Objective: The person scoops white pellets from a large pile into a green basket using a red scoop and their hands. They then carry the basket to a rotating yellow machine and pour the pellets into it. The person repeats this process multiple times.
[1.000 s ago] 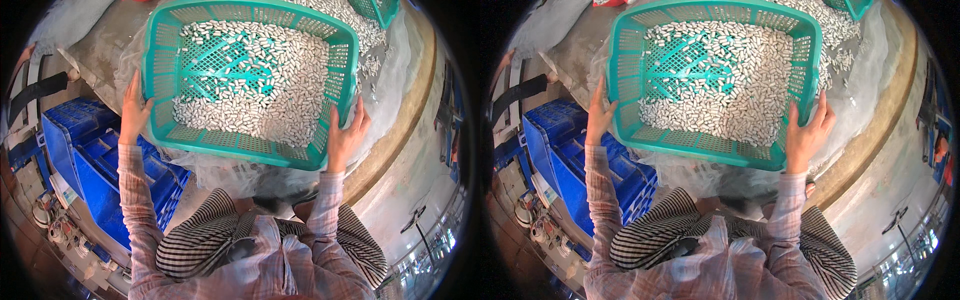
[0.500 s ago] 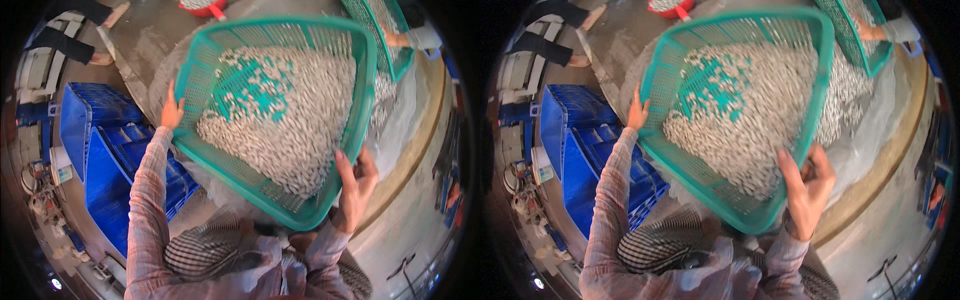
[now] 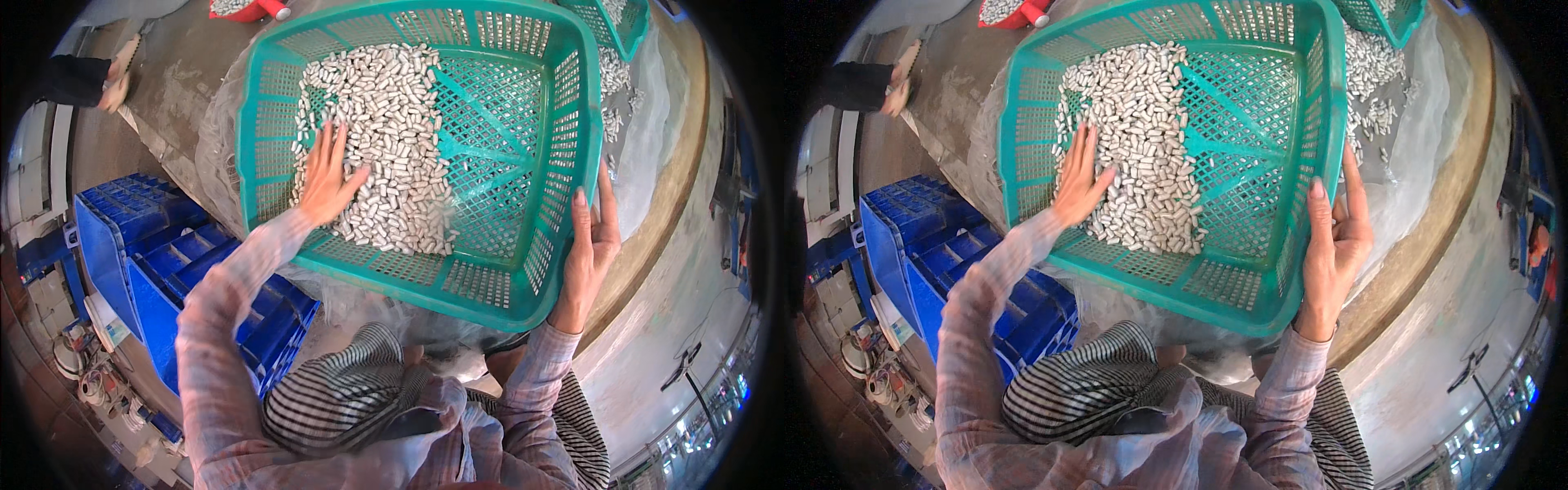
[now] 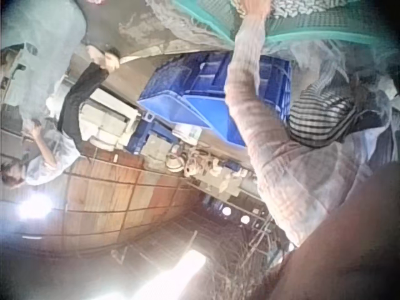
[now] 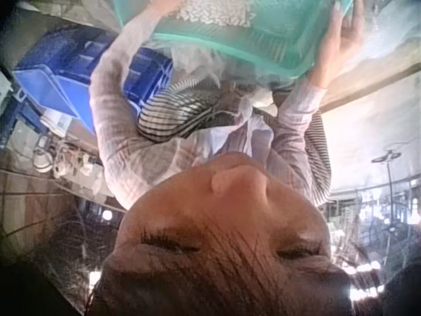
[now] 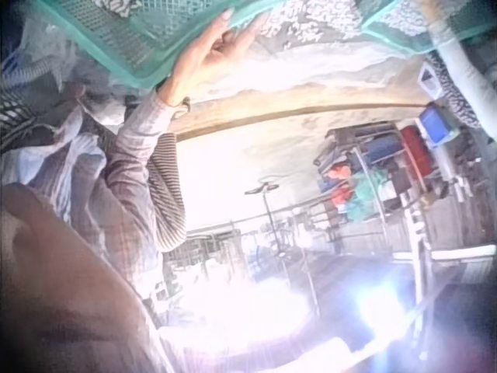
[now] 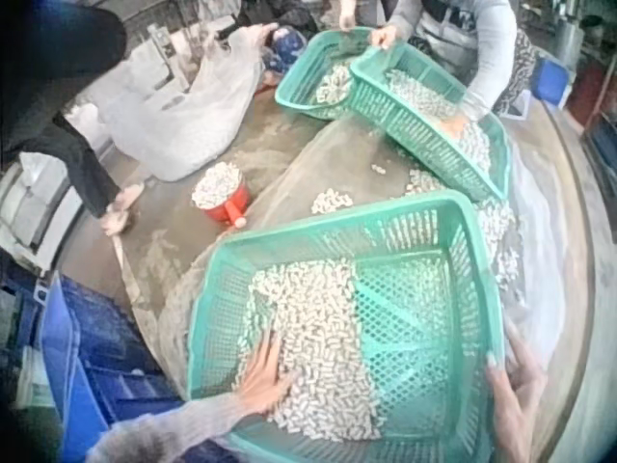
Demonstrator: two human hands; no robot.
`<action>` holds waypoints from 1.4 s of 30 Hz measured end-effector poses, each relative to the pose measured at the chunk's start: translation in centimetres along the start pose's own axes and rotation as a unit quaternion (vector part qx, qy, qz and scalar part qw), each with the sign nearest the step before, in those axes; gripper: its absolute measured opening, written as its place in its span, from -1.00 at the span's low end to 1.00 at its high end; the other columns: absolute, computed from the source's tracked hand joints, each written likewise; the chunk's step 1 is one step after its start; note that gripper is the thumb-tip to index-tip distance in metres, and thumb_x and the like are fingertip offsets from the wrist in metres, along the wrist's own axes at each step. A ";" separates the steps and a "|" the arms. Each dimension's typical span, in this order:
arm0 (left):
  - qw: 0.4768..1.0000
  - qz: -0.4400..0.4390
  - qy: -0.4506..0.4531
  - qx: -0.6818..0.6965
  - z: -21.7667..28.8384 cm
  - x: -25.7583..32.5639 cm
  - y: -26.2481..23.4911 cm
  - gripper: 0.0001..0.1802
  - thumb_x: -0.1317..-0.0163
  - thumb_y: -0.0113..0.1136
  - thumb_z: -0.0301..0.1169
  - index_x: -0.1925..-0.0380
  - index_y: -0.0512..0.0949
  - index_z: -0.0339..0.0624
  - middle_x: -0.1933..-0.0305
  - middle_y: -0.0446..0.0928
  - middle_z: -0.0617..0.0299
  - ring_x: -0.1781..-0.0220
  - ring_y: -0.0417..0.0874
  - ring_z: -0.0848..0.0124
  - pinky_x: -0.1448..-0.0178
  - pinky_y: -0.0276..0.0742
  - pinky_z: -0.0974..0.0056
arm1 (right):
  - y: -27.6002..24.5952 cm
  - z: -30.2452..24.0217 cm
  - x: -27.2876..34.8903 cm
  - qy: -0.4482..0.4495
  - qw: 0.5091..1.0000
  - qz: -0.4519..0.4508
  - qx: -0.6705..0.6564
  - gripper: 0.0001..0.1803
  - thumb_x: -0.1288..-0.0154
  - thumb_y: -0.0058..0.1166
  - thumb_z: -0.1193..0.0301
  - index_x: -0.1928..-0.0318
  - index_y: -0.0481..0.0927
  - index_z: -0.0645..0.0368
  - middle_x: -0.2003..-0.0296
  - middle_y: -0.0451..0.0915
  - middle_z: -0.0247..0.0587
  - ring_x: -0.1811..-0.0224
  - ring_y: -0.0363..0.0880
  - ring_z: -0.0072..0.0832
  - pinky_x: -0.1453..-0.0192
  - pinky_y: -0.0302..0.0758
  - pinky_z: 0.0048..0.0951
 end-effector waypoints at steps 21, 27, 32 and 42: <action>0.981 0.162 0.094 -0.051 2.7 -8.9 0.6 -0.23 -0.20 0.00 0.18 -0.39 0.15 0.26 -0.53 -0.08 0.15 -0.51 -0.13 -0.09 -0.39 -0.36 -0.40 | -0.6 -2.0 0.4 0.022 0.987 0.018 0.157 -0.50 -0.27 0.10 0.59 -0.23 0.39 0.38 0.07 0.62 -0.08 0.11 0.57 -0.58 0.03 0.48 -0.59; 0.961 -0.038 0.261 -0.077 20.7 -4.5 6.3 -0.21 -0.20 0.08 0.10 -0.41 0.10 0.26 -0.53 -0.08 0.20 -0.53 -0.18 -0.09 -0.47 -0.34 -0.30 | -1.0 -3.2 0.0 -0.048 0.959 0.032 0.277 -0.53 -0.26 0.16 0.49 -0.17 0.45 0.34 0.41 0.66 -0.29 0.43 0.46 -0.80 0.33 0.35 -0.73; 0.891 -0.231 0.364 -0.141 12.9 1.2 4.3 -0.20 -0.19 0.04 0.14 -0.41 0.08 0.26 -0.54 -0.10 0.24 -0.57 -0.23 0.09 -0.46 -0.46 -0.34 | -2.1 -1.9 0.0 0.008 0.987 0.069 0.143 -0.54 -0.26 0.15 0.48 -0.15 0.46 0.38 0.51 0.64 -0.37 0.52 0.36 -0.87 0.42 0.21 -0.80; 0.948 0.286 0.136 0.032 9.4 -13.4 -0.2 -0.54 -0.11 0.24 -0.09 0.06 0.50 -0.07 0.05 0.46 0.10 -0.10 0.37 0.07 -0.22 0.19 0.04 | -1.3 -0.4 -0.3 0.037 0.994 0.021 -0.098 -0.54 -0.26 0.04 0.58 -0.18 0.41 0.46 0.06 0.62 -0.08 0.08 0.57 -0.56 -0.09 0.42 -0.59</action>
Point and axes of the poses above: each hand's wrist, its own x-axis away from the middle knuckle, its own y-axis out of the palm, z = x × y, the point moved 7 cm from there along -x, towards the middle knuckle
